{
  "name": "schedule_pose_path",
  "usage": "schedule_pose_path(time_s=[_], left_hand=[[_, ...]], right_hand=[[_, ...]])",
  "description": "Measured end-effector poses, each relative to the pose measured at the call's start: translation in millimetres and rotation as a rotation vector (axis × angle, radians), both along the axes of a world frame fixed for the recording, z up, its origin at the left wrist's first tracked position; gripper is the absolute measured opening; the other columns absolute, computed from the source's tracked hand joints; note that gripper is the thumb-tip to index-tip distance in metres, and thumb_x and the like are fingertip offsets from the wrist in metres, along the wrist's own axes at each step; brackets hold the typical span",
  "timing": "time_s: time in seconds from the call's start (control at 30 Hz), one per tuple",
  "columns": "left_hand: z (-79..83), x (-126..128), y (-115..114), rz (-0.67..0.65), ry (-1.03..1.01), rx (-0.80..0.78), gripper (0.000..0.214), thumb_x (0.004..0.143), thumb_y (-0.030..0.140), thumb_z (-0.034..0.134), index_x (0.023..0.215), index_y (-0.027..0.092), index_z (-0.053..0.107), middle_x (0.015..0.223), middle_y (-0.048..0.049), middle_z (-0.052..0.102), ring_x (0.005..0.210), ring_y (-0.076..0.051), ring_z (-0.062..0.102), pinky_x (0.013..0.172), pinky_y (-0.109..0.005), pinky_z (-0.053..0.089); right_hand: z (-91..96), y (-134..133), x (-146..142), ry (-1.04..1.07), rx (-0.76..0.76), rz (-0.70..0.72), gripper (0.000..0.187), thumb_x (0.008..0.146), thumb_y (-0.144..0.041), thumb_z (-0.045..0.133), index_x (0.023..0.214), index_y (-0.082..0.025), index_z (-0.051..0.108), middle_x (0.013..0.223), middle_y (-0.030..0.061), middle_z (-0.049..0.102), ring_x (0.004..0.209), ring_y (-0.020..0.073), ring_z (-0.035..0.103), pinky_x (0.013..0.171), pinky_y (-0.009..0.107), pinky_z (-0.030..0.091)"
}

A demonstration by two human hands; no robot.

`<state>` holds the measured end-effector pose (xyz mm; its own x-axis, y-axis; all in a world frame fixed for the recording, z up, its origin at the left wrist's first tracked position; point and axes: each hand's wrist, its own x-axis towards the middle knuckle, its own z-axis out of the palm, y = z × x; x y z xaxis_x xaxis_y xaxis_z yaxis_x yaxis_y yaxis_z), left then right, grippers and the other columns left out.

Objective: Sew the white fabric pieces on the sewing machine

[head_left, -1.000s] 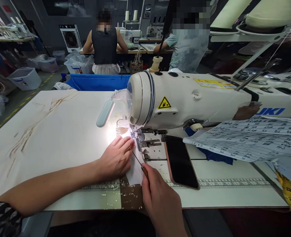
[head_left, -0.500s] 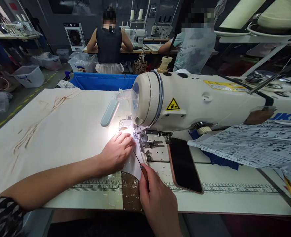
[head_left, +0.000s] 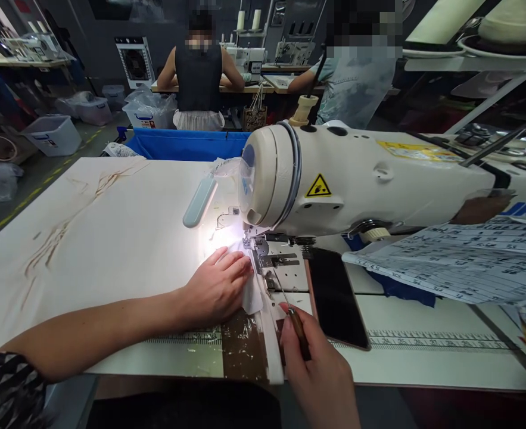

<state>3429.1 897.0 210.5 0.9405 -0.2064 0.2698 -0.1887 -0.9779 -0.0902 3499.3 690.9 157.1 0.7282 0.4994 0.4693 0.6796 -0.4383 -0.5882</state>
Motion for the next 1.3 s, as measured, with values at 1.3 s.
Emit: schedule_pose_path(time_s=[1.3], left_hand=[[1.0, 15.3, 7.5, 0.063, 0.057, -0.024, 0.033, 0.1, 0.022, 0.037, 0.097, 0.009, 0.067, 0.106, -0.0151, 0.064, 0.099, -0.026, 0.057, 0.087, -0.042, 0.052]], right_hand=[[12.6, 10.8, -7.7, 0.088, 0.048, 0.087, 0.027, 0.101, -0.036, 0.046, 0.117, -0.025, 0.065, 0.104, 0.0035, 0.078, 0.089, 0.0171, 0.076, 0.072, 0.021, 0.059]])
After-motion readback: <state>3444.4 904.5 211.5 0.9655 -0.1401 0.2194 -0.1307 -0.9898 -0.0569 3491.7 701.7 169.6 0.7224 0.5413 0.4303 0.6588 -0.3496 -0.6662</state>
